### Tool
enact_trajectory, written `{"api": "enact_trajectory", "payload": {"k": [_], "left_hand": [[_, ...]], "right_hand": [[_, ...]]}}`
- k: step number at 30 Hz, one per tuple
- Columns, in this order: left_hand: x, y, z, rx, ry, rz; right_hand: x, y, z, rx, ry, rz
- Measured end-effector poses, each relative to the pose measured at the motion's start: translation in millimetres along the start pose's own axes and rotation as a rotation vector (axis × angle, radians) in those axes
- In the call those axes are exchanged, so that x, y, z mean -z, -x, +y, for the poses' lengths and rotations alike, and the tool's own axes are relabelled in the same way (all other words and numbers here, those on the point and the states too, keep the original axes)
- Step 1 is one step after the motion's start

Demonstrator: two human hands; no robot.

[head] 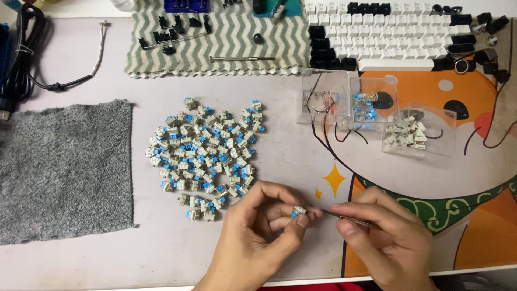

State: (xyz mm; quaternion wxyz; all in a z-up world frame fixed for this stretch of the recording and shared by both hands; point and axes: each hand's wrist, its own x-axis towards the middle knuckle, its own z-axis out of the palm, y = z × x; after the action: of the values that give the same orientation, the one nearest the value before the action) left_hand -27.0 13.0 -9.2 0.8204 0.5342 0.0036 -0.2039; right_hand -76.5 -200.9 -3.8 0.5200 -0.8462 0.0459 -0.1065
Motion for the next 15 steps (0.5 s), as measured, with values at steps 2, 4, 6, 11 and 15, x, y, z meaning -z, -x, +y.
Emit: {"api": "enact_trajectory", "payload": {"k": [2, 4, 6, 11, 15], "left_hand": [[1.6, -1.6, 1.1, -0.063, -0.041, -0.048], [2.4, -2.8, 0.9, -0.127, -0.08, -0.098], [3.3, -2.5, -0.3, -0.176, -0.185, -0.089], [-0.2, -2.6, 6.1, -0.169, -0.198, -0.072], [0.5, -2.2, 4.3, -0.177, -0.166, -0.099]], "right_hand": [[-1.2, -0.8, 0.2, 0.002, -0.006, -0.003], [-0.2, -1.6, 3.6, 0.004, -0.01, -0.005], [1.7, -2.1, 10.1, 0.058, -0.047, -0.041], [1.4, -6.1, 2.5, 0.083, 0.023, -0.039], [2.5, -7.3, 2.7, 0.12, 0.035, -0.078]]}}
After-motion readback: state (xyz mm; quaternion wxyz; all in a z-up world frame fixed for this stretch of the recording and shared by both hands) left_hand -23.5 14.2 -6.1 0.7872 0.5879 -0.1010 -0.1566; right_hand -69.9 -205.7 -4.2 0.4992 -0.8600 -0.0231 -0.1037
